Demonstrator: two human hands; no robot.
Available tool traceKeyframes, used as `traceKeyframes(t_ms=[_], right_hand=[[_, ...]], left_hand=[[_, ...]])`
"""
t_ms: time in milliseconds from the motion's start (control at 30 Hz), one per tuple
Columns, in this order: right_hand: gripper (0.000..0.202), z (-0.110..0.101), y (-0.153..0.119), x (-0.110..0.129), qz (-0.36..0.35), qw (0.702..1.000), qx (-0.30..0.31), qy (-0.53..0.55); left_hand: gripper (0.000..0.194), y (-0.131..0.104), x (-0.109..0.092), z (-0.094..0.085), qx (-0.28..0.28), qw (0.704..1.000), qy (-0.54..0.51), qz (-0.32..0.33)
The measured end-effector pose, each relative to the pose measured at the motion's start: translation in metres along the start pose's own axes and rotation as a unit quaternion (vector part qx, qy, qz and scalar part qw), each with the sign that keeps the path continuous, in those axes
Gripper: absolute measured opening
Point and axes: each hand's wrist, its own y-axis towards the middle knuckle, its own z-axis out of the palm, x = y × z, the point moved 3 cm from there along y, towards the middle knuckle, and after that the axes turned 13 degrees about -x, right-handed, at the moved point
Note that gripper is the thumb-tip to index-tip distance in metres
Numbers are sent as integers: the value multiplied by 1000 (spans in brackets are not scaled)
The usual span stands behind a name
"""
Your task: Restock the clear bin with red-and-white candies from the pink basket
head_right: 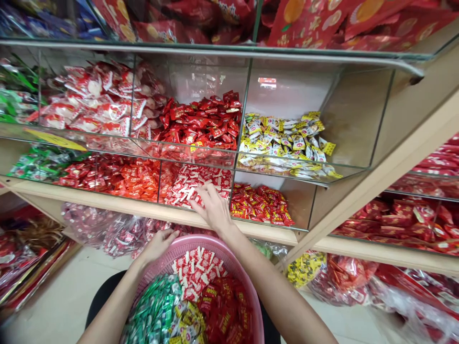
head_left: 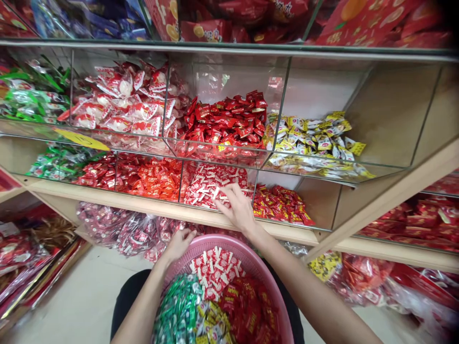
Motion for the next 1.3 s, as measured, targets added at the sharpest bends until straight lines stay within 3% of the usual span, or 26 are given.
traceKeyframes(t_ms=[100,267,367,567,900,1067,1200,1300], right_hand=[[31,3,-26,14,-32,997,44,54],[27,26,-79,28,-95,964,237,73],[26,40,-101,23,-82,949,299,60],[30,54,-121,16,-42,938,343,34],[20,54,-131,13,-45,939,341,6],[24,34,-107,23,-72,950,304,26],[23,4,-51,37,-95,970,218,60],[23,-6,-4,33,-59,988,135,54]], left_hand=[[41,0,-1,-1,-7,1000,3,7],[39,0,-1,0,-20,1000,-6,12],[40,0,-1,0,-23,1000,-11,8],[42,-2,-6,-1,-7,1000,-13,0],[40,-1,-6,0,-7,1000,1,-5],[38,-2,-5,0,-11,1000,7,-1],[38,-1,-4,0,-9,1000,2,3],[39,0,-2,0,-7,1000,2,0]])
